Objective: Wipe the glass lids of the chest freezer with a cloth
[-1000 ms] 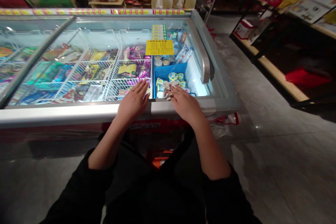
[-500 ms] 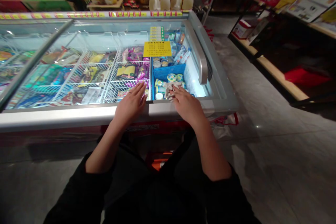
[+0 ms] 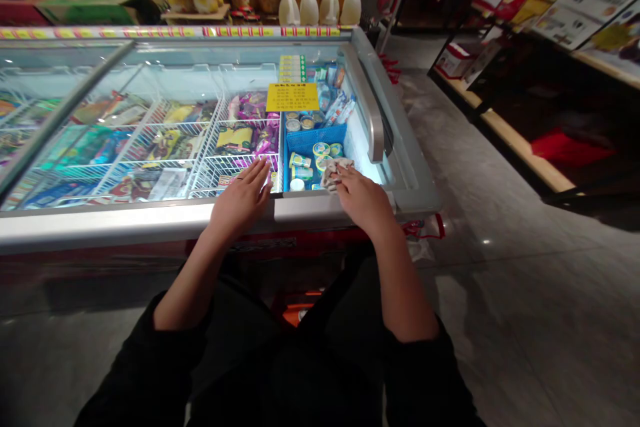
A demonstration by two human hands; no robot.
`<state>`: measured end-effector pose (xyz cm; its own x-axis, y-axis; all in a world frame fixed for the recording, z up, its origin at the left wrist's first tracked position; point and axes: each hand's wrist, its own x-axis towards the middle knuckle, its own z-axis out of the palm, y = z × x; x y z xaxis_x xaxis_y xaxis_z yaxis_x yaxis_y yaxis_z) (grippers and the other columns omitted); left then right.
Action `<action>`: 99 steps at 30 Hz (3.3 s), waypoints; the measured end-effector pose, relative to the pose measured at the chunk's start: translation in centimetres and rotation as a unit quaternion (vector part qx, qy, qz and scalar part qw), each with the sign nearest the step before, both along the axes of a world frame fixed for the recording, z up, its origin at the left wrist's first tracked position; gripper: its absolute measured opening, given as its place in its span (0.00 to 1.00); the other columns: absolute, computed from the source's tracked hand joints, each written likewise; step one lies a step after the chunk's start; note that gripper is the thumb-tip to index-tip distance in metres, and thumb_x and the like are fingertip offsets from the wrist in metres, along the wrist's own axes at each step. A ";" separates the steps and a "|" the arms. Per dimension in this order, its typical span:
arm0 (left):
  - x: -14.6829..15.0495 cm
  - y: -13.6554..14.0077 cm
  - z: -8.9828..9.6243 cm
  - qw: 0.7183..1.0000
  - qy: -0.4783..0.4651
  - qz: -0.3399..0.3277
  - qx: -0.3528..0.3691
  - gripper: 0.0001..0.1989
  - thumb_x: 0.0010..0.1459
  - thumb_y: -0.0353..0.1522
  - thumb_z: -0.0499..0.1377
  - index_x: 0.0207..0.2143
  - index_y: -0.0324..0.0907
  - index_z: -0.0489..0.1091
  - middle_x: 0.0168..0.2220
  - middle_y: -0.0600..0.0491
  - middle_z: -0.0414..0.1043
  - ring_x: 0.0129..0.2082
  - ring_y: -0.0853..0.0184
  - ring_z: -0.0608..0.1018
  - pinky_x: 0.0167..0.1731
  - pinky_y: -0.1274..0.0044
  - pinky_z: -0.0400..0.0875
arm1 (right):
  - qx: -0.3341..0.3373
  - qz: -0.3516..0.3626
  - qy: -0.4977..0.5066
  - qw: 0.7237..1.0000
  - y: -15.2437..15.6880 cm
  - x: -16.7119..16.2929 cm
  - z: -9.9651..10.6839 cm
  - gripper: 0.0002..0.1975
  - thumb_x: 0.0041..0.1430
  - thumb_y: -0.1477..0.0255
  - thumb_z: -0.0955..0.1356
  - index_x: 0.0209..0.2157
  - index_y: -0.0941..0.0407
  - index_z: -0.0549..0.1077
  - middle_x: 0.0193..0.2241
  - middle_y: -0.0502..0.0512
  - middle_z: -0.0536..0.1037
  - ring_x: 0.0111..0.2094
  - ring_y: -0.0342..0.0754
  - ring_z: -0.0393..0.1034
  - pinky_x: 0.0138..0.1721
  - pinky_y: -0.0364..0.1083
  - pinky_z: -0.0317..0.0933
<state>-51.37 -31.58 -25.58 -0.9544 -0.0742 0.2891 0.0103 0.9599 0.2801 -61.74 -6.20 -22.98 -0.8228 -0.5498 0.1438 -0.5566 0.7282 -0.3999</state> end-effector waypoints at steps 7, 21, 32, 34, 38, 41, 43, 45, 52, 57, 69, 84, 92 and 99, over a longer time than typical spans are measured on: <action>-0.1 0.0 -0.1 1.000 -0.004 -0.001 -0.017 0.29 0.75 0.37 0.45 0.72 0.33 0.60 0.73 0.40 0.59 0.75 0.56 0.61 0.74 0.61 0.57 | 0.006 0.030 0.010 0.999 -0.2 0.4 -0.6 0.24 0.69 0.77 0.62 0.61 0.50 0.78 0.67 0.50 0.73 0.71 0.54 0.62 0.70 0.57 0.62; -2.3 2.1 0.8 0.997 -0.057 -0.052 0.008 0.28 0.75 0.31 0.45 0.74 0.36 0.57 0.75 0.43 0.56 0.76 0.57 0.57 0.73 0.59 0.58 | -0.037 -0.047 0.080 0.995 2.6 -0.5 -1.9 0.23 0.67 0.76 0.63 0.57 0.49 0.81 0.61 0.50 0.79 0.67 0.53 0.69 0.66 0.57 0.67; -5.9 6.8 1.3 0.986 -0.068 -0.152 0.017 0.28 0.75 0.31 0.47 0.75 0.39 0.55 0.76 0.44 0.54 0.76 0.58 0.56 0.74 0.61 0.57 | 0.010 -0.078 0.093 0.993 2.1 0.2 -1.5 0.27 0.68 0.76 0.62 0.66 0.55 0.73 0.68 0.57 0.70 0.71 0.56 0.62 0.68 0.59 0.64; -5.6 6.6 1.2 0.986 -0.063 -0.156 0.014 0.30 0.75 0.30 0.47 0.76 0.38 0.52 0.76 0.44 0.52 0.77 0.58 0.55 0.74 0.61 0.56 | 0.020 -0.048 0.079 0.996 2.4 0.3 -1.3 0.27 0.67 0.77 0.62 0.65 0.52 0.73 0.68 0.54 0.71 0.71 0.55 0.62 0.68 0.57 0.65; -5.4 6.6 1.3 0.986 -0.064 -0.152 0.005 0.32 0.74 0.29 0.47 0.77 0.37 0.47 0.78 0.45 0.47 0.78 0.58 0.52 0.75 0.62 0.56 | -0.023 -0.054 0.114 0.992 2.8 0.5 -2.0 0.23 0.68 0.77 0.62 0.56 0.51 0.81 0.60 0.53 0.80 0.64 0.53 0.72 0.66 0.54 0.68; -5.3 6.7 1.4 0.987 -0.074 -0.141 -0.007 0.32 0.75 0.30 0.46 0.78 0.38 0.45 0.78 0.47 0.46 0.78 0.59 0.51 0.75 0.62 0.55 | -0.049 -0.099 0.163 0.980 2.4 0.6 -2.8 0.21 0.68 0.77 0.62 0.55 0.54 0.82 0.58 0.56 0.81 0.62 0.54 0.75 0.64 0.53 0.69; -5.2 6.8 1.4 0.987 -0.075 -0.138 -0.018 0.32 0.75 0.30 0.46 0.78 0.37 0.44 0.78 0.47 0.46 0.78 0.60 0.51 0.75 0.63 0.54 | -0.032 -0.111 0.169 0.979 2.0 0.4 -2.9 0.23 0.68 0.77 0.63 0.60 0.57 0.78 0.62 0.59 0.78 0.65 0.56 0.72 0.66 0.54 0.68; -5.2 6.8 1.4 0.988 -0.071 -0.138 -0.028 0.32 0.75 0.30 0.46 0.78 0.37 0.44 0.78 0.47 0.46 0.78 0.61 0.50 0.76 0.63 0.53 | -0.002 -0.099 0.152 0.983 1.6 0.2 -2.6 0.26 0.68 0.77 0.63 0.65 0.58 0.73 0.67 0.60 0.73 0.69 0.58 0.67 0.67 0.56 0.66; -5.3 6.8 1.1 0.992 -0.055 -0.113 -0.029 0.31 0.76 0.32 0.46 0.77 0.36 0.48 0.78 0.45 0.48 0.78 0.59 0.51 0.75 0.62 0.53 | 0.021 0.018 0.079 0.997 2.7 -1.3 -1.1 0.28 0.67 0.76 0.64 0.68 0.56 0.70 0.70 0.58 0.68 0.73 0.58 0.59 0.71 0.58 0.62; -5.5 6.7 1.0 0.994 -0.057 -0.095 -0.021 0.32 0.75 0.33 0.47 0.77 0.37 0.46 0.78 0.45 0.47 0.78 0.59 0.51 0.75 0.61 0.55 | -0.016 0.014 0.046 0.999 3.2 -2.5 -1.4 0.23 0.71 0.73 0.61 0.63 0.56 0.76 0.67 0.58 0.73 0.71 0.55 0.62 0.71 0.56 0.60; -5.5 6.5 0.7 0.994 -0.063 -0.085 -0.030 0.32 0.75 0.34 0.50 0.77 0.37 0.49 0.77 0.45 0.49 0.78 0.59 0.52 0.75 0.61 0.55 | -0.013 0.027 -0.005 1.000 2.4 -3.7 -0.5 0.24 0.73 0.71 0.59 0.63 0.57 0.76 0.67 0.59 0.72 0.71 0.57 0.62 0.71 0.59 0.60; -5.7 6.3 0.5 0.994 -0.051 -0.095 -0.014 0.31 0.75 0.34 0.49 0.77 0.37 0.49 0.77 0.43 0.50 0.77 0.58 0.53 0.74 0.60 0.56 | -0.050 0.004 -0.032 0.998 1.7 -5.0 -0.7 0.24 0.73 0.74 0.58 0.61 0.57 0.78 0.67 0.58 0.73 0.71 0.53 0.62 0.74 0.56 0.54; -5.8 6.3 0.7 0.996 -0.050 -0.080 0.008 0.31 0.75 0.33 0.49 0.76 0.37 0.49 0.77 0.43 0.50 0.77 0.58 0.53 0.75 0.61 0.55 | -0.042 0.002 -0.009 0.999 -2.0 -6.6 -1.2 0.25 0.70 0.76 0.60 0.64 0.58 0.75 0.68 0.58 0.71 0.73 0.56 0.58 0.74 0.58 0.55; -5.7 6.6 0.7 0.996 -0.046 -0.076 -0.009 0.30 0.75 0.34 0.48 0.76 0.36 0.52 0.77 0.43 0.51 0.77 0.57 0.54 0.74 0.60 0.57 | -0.072 0.013 -0.055 0.996 1.6 -6.4 -1.1 0.24 0.73 0.72 0.59 0.62 0.52 0.78 0.66 0.55 0.74 0.71 0.55 0.63 0.72 0.60 0.57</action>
